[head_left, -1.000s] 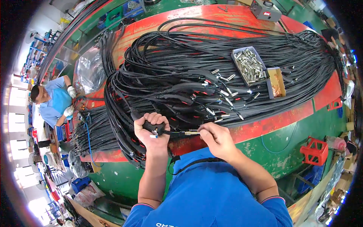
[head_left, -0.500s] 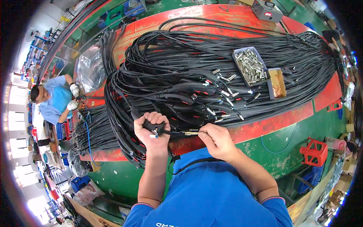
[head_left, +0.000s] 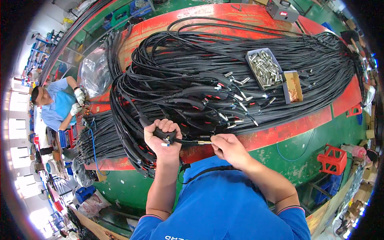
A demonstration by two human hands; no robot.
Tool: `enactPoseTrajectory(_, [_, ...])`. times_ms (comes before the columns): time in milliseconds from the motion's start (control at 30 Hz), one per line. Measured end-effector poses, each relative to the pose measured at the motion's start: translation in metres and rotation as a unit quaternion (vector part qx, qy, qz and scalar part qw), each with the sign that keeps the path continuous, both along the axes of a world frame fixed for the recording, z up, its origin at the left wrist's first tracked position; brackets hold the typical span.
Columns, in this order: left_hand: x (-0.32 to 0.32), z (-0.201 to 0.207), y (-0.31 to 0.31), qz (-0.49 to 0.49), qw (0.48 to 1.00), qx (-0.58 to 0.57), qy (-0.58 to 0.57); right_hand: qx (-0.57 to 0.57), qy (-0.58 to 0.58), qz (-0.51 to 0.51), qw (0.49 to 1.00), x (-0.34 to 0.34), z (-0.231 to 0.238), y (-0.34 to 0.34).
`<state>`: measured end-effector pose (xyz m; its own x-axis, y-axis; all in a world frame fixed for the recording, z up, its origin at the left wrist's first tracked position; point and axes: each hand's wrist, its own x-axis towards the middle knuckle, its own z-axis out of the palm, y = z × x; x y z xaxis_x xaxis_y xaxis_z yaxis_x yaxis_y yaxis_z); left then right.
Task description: The person assembles electrical connectors onto bundles of black cables by hand, attaching metal terminals to the cables.
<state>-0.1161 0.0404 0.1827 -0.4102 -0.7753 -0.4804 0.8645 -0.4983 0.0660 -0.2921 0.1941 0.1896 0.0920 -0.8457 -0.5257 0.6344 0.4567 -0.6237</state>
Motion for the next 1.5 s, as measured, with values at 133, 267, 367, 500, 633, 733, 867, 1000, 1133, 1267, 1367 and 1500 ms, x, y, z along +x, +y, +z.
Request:
enactPoseTrajectory(133, [0.001, 0.003, -0.001, 0.010, 1.000, 0.003, -0.001, -0.201, 0.516, 0.002, 0.833, -0.006, 0.016, 0.001])
enactPoseTrajectory(267, [0.000, 0.007, 0.000, 0.008, 1.000, -0.002, 0.009, -0.396, 0.688, -0.016, 0.608, -0.016, 0.008, -0.008])
enactPoseTrajectory(367, [0.000, 0.007, 0.000, 0.007, 1.000, 0.001, 0.012, -0.414, 0.691, -0.005, 0.592, -0.020, 0.008, -0.011])
enactPoseTrajectory(500, [0.001, 0.008, 0.002, 0.005, 1.000, 0.002, 0.013, -0.397, 0.602, 0.008, 0.693, -0.017, 0.002, -0.010])
enactPoseTrajectory(633, [0.001, 0.005, 0.002, 0.003, 1.000, -0.006, 0.020, -0.138, 0.161, -0.003, 0.977, 0.003, 0.001, 0.000])
enactPoseTrajectory(733, [0.001, 0.003, 0.001, 0.001, 1.000, -0.012, 0.006, 0.000, -0.095, 0.027, 0.995, -0.003, -0.003, 0.000])
enactPoseTrajectory(867, [0.004, 0.004, 0.001, 0.010, 1.000, 0.008, -0.001, -0.131, 0.398, 0.029, 0.907, -0.002, 0.019, -0.002])
enactPoseTrajectory(1000, [0.004, 0.006, -0.001, 0.008, 1.000, 0.007, 0.005, -0.405, 0.673, -0.011, 0.619, -0.017, 0.012, -0.005])
enactPoseTrajectory(1133, [0.001, 0.009, -0.001, 0.008, 1.000, 0.009, 0.019, -0.453, 0.715, -0.029, 0.532, -0.022, 0.008, -0.011])
enactPoseTrajectory(1267, [0.001, 0.009, 0.000, 0.006, 1.000, 0.006, 0.017, -0.484, 0.710, -0.018, 0.511, -0.027, 0.006, -0.013])
enactPoseTrajectory(1367, [0.001, 0.008, 0.000, 0.004, 1.000, 0.002, 0.021, -0.479, 0.716, 0.025, 0.507, -0.028, 0.009, -0.014])
enactPoseTrajectory(1500, [0.002, 0.007, 0.000, 0.004, 1.000, -0.007, 0.026, -0.427, 0.612, 0.033, 0.665, -0.021, 0.006, -0.013])
